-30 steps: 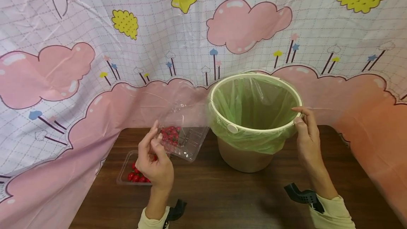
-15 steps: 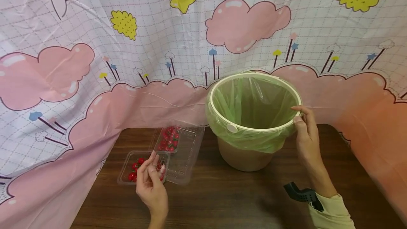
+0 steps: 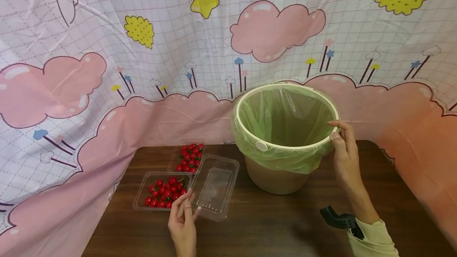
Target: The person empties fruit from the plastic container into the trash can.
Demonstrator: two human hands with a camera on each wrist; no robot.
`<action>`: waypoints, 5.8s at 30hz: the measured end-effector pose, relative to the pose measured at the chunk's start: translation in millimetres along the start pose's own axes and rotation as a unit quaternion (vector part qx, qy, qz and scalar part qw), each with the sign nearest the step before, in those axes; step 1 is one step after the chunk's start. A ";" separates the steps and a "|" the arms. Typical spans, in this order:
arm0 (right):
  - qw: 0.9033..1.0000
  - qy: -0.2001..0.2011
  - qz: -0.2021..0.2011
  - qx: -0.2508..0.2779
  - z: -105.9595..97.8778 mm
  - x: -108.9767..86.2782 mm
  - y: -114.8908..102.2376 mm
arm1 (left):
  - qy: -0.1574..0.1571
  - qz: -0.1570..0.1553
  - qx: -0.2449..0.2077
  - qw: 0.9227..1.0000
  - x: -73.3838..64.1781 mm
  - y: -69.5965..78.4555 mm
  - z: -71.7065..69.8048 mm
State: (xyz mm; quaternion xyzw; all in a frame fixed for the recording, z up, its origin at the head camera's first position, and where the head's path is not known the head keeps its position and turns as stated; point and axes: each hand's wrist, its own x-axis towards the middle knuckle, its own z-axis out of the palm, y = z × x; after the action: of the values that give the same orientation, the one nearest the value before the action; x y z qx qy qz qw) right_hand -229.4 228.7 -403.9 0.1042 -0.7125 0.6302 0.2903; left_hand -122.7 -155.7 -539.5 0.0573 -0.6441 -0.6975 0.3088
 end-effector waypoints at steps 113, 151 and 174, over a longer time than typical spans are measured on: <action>1.000 -0.007 0.001 0.017 -1.5 0.1 -0.4 | 0.009 -0.152 0.130 0.980 96.8 -22.0 -158.1; 0.996 -0.035 0.042 0.075 -3.3 -0.1 -6.6 | 0.028 -0.137 0.038 0.989 100.0 -41.6 -152.4; 0.994 -0.023 0.043 0.098 0.0 -0.5 -5.1 | 0.107 -0.091 0.016 0.990 103.5 -31.2 -151.3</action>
State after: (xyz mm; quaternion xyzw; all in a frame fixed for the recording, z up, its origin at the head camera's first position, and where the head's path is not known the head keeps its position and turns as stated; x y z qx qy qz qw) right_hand -226.4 227.7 -400.0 0.1158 -0.6580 0.7061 0.2347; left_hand -144.6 -339.1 -560.5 0.1952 -0.6106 -0.7019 0.3104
